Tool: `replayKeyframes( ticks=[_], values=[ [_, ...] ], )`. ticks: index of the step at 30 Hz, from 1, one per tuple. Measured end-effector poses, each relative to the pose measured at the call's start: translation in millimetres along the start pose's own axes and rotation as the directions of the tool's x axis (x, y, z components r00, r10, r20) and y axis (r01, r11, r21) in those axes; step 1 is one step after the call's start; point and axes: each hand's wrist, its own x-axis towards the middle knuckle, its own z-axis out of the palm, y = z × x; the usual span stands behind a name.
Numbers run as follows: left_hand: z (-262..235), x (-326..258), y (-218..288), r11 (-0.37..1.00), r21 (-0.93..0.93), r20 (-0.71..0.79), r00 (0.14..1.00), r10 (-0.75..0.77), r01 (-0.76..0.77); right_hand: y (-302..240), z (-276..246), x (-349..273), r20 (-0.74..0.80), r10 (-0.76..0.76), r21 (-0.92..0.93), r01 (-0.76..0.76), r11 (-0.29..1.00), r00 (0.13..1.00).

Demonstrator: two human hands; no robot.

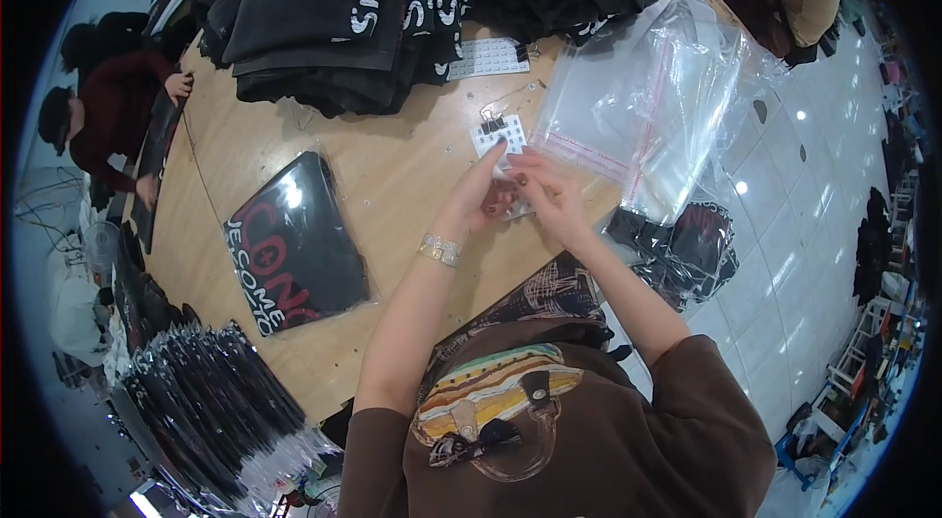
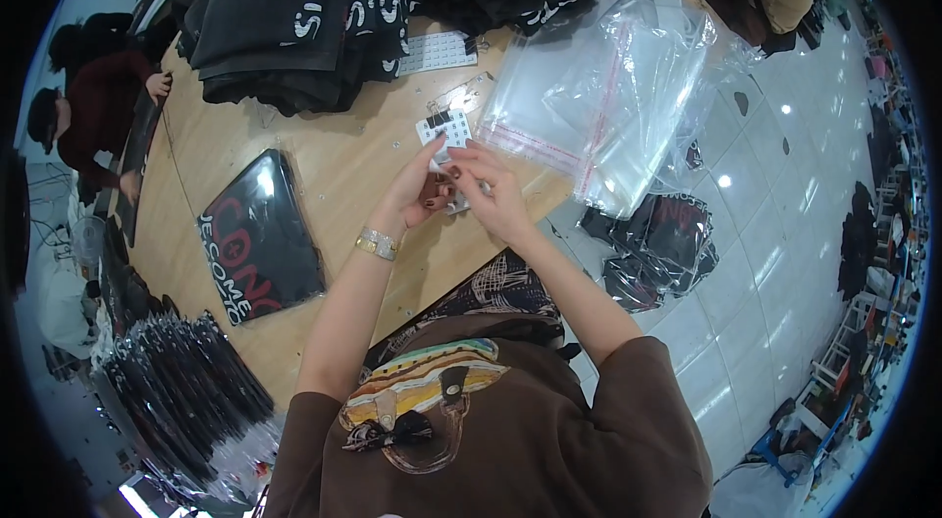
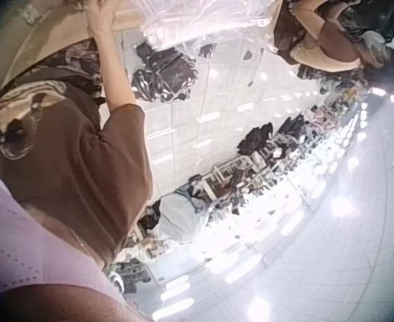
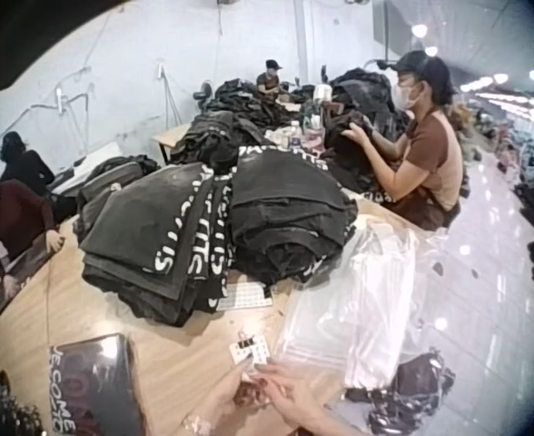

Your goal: Bagging folded black shirts into plastic bags and adding labels.

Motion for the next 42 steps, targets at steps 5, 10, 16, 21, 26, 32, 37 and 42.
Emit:
replayKeyframes(
  ticks=[5, 10, 16, 21, 26, 32, 37, 42],
  values=[
    [2, 1, -19, 0.983, 0.087, -0.008, 0.986, 0.164, -0.163, 5, -15, 16, -0.191, 0.322, 0.227, -0.278, 0.934, 0.927],
    [-2, 8, -25, 0.964, 0.157, -0.022, 0.975, 0.22, -0.214, 1, -21, 26, 0.008, 0.134, -0.335, -0.123, 0.934, 0.991],
    [0, 3, -25, 0.942, 0.219, 0.095, 0.967, 0.238, -0.254, 7, -28, 38, 0.216, -0.127, -0.566, 0.23, 0.792, 0.968],
    [6, 5, -23, 0.925, 0.251, 0.128, 0.957, 0.261, -0.286, -2, -39, 45, 0.298, 0.003, -0.536, 0.165, 0.828, 0.955],
    [-1, 5, -23, 0.918, 0.259, 0.139, 0.952, 0.271, -0.299, -14, -32, 54, 0.46, -0.086, -0.635, 0.394, 0.664, 0.884],
    [-3, 9, -28, 0.931, 0.16, 0.195, 0.935, 0.297, -0.329, 7, -39, 65, 0.328, 0.172, -0.554, 0.042, 0.832, 0.929],
    [-7, 11, -34, 0.933, 0.089, 0.184, 0.926, 0.329, -0.349, 0, -33, 60, 0.435, 0.086, -0.553, 0.19, 0.811, 0.896],
    [-5, 15, -32, 0.926, 0.107, 0.187, 0.922, 0.339, -0.362, -2, -34, 62, 0.489, 0.011, -0.609, 0.333, 0.72, 0.872]
  ],
)
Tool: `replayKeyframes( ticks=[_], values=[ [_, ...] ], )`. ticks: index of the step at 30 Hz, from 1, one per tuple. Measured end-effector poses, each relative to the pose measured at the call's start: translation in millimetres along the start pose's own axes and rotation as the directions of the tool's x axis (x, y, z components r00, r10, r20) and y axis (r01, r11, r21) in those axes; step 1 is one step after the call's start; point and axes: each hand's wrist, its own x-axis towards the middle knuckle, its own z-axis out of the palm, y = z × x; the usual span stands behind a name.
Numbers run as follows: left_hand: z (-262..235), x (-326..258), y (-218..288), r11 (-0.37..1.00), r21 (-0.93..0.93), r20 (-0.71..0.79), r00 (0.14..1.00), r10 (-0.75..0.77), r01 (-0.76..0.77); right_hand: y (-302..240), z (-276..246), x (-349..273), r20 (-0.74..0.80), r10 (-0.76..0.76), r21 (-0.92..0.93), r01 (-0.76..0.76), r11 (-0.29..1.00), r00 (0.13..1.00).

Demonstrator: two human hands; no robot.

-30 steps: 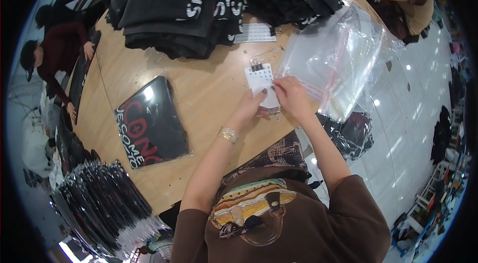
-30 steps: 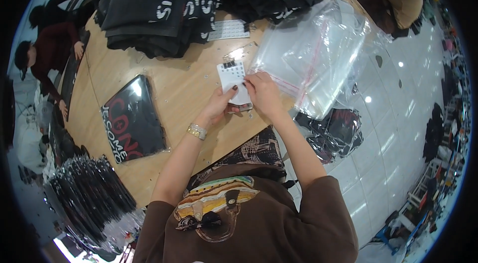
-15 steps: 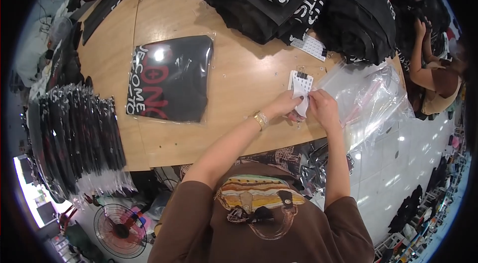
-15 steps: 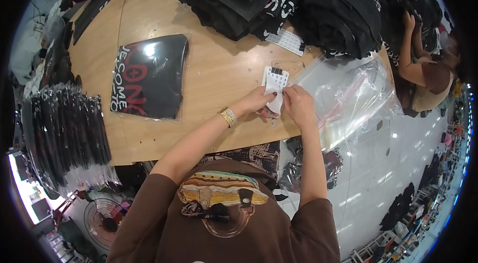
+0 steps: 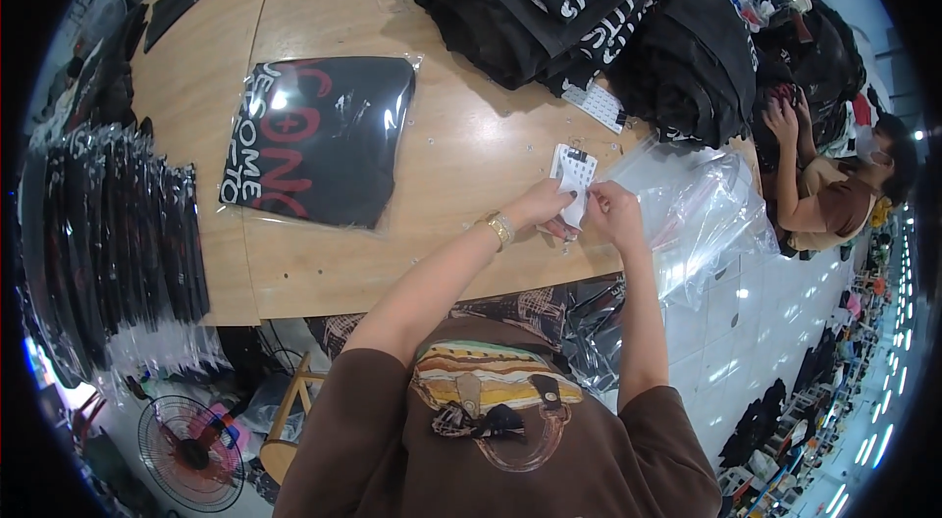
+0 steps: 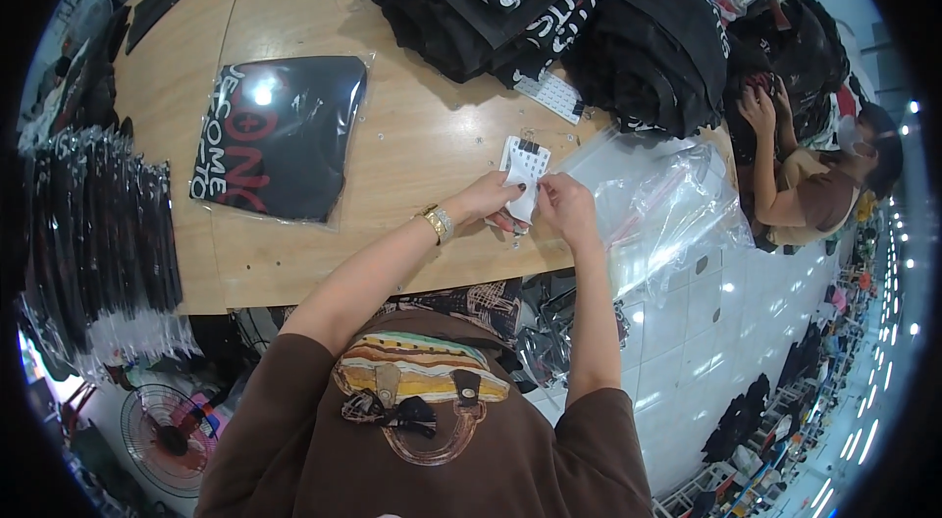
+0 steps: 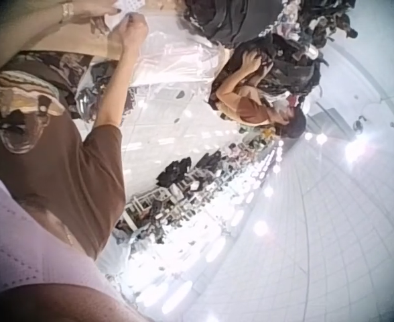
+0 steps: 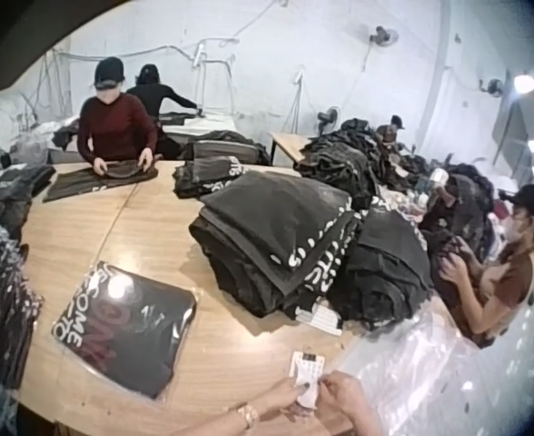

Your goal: Bagging folded black shirts into plastic bags and adding labels.

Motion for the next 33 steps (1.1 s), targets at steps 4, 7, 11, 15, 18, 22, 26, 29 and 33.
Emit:
replayKeyframes(
  ticks=[4, 7, 11, 15, 18, 22, 26, 29, 33],
  values=[
    [1, -2, 4, 1.0, 0.002, 0.011, 1.0, -0.02, 0.02, 16, 6, -2, 0.033, 0.252, 0.264, -0.251, 0.931, 0.967],
    [-3, 0, 1, 1.0, 0.022, 0.007, 1.0, -0.002, 0.002, 14, 9, 0, 0.062, 0.265, 0.319, -0.27, 0.909, 0.962],
    [-4, -2, 0, 0.999, 0.046, -0.053, 0.999, -0.014, 0.016, 16, 13, 2, 0.015, 0.199, 0.227, -0.198, 0.954, 0.98],
    [7, -25, 0, 0.996, -0.062, -0.078, 0.995, -0.066, 0.061, 2, 8, 15, -0.372, 0.217, -0.193, -0.304, 0.933, 0.902],
    [4, -69, -21, 0.971, -0.234, -0.087, 0.994, -0.068, 0.046, -52, 20, 40, -0.403, 0.092, -0.153, -0.166, 0.974, 0.91],
    [-29, -153, -65, 0.981, -0.158, -0.197, 0.97, -0.144, 0.113, -156, 79, 68, -0.258, -0.298, 0.023, 0.314, 0.949, 0.919],
    [-64, -239, -77, 0.94, -0.329, -0.513, 0.852, -0.103, -0.085, -231, 152, 80, -0.137, -0.609, -0.023, 0.612, 0.79, 0.781],
    [-93, -273, -68, 0.827, -0.343, -0.796, 0.606, -0.004, -0.446, -229, 192, 73, 0.024, -0.707, -0.109, 0.705, 0.701, 0.707],
    [-143, -278, -64, 0.668, -0.122, -0.987, 0.16, -0.005, -0.734, -235, 186, 50, 0.152, -0.748, -0.154, 0.763, 0.627, 0.646]
  ],
)
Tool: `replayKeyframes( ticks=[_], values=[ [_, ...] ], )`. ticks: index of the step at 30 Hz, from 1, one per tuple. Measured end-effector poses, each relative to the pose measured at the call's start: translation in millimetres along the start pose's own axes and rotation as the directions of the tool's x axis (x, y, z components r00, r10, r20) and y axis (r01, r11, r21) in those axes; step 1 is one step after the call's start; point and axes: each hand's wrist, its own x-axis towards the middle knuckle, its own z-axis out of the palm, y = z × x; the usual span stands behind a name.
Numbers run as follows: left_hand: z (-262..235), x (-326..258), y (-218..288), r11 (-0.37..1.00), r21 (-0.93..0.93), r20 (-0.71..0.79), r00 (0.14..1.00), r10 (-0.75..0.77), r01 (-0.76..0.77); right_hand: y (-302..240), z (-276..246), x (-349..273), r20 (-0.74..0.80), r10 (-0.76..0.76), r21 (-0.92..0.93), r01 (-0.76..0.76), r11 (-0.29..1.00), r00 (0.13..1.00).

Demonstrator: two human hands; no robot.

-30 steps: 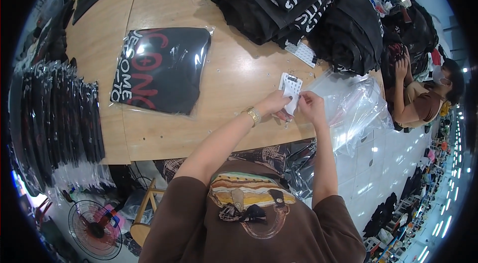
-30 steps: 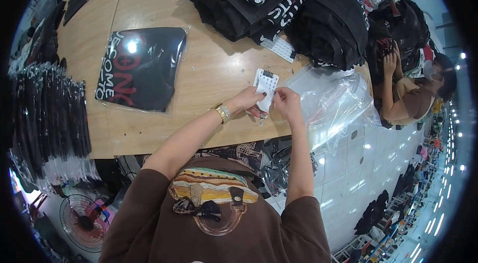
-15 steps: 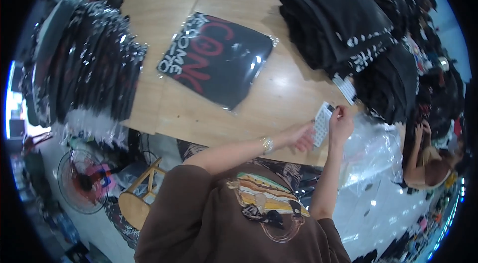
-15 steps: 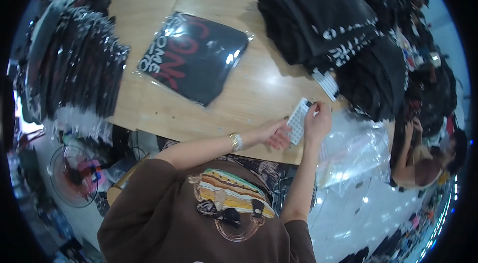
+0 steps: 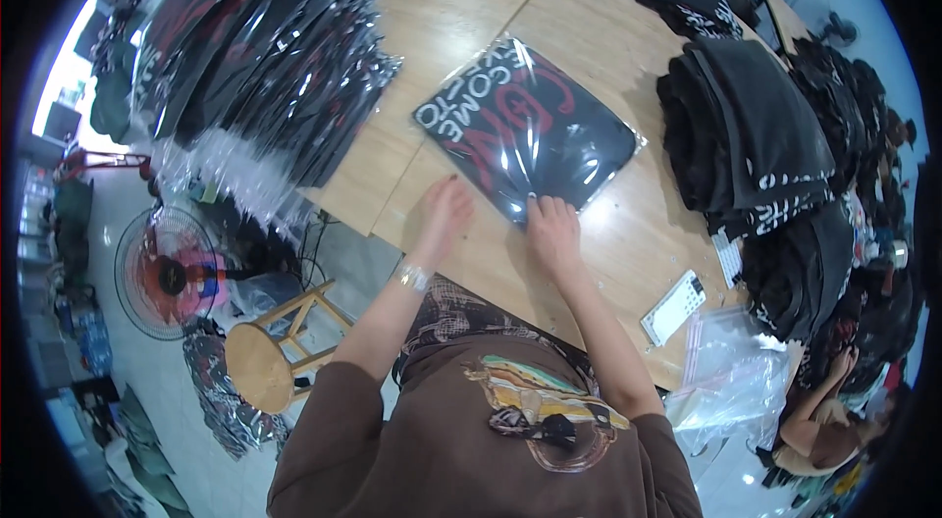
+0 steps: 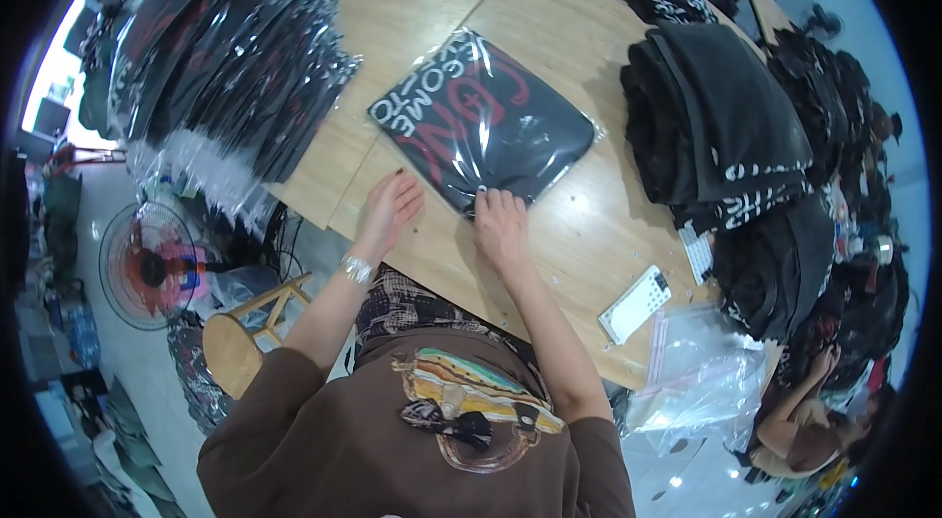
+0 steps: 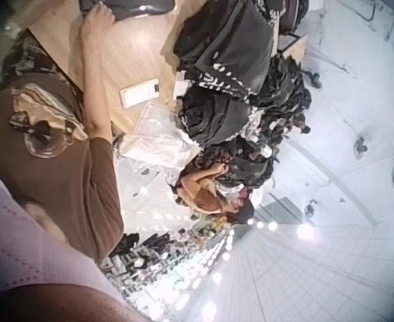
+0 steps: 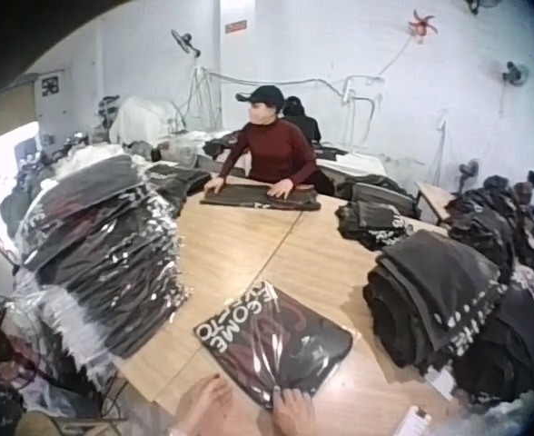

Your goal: Bagging folded black shirts into plastic bags and adding labels.

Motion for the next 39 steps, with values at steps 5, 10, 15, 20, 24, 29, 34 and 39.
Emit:
replayKeyframes(
  ticks=[5, 10, 15, 20, 24, 29, 34, 39],
  values=[
    [34, 27, 6, 0.997, 0.008, 0.025, 0.997, 0.077, -0.077, -7, -22, 0, 0.124, 0.105, 0.129, -0.12, 0.984, 0.987],
    [75, 20, 25, 0.901, 0.071, 0.138, 0.898, 0.417, -0.429, 49, -44, -8, 0.218, 0.416, 0.699, -0.439, 0.565, 0.883],
    [92, -59, 139, 0.669, 0.089, 0.387, 0.645, 0.659, -0.738, 116, -89, -42, 0.029, 0.68, 0.788, -0.435, 0.436, 0.733],
    [-4, -181, 278, 0.755, -0.205, 0.45, 0.625, 0.638, -0.623, 148, -45, -56, -0.01, 0.61, 0.863, -0.302, 0.405, 0.792],
    [-111, -289, 331, 0.393, 0.148, 0.316, 0.42, 0.851, -0.908, 125, -24, -27, 0.238, 0.562, 0.898, -0.4, 0.184, 0.792],
    [-323, -412, 406, -0.195, 0.553, 0.098, -0.169, 0.981, -0.81, 77, 2, 6, 0.344, 0.365, 0.853, -0.451, 0.264, 0.865],
    [-498, -482, 306, 0.139, 0.36, -0.83, -0.248, 0.5, -0.922, 40, -3, 6, 0.385, 0.191, 0.824, -0.429, 0.369, 0.903],
    [-549, -429, 159, 0.852, 0.125, -0.952, -0.305, -0.041, -0.508, 25, 18, -17, 0.458, 0.061, 0.809, -0.444, 0.384, 0.887]
  ],
)
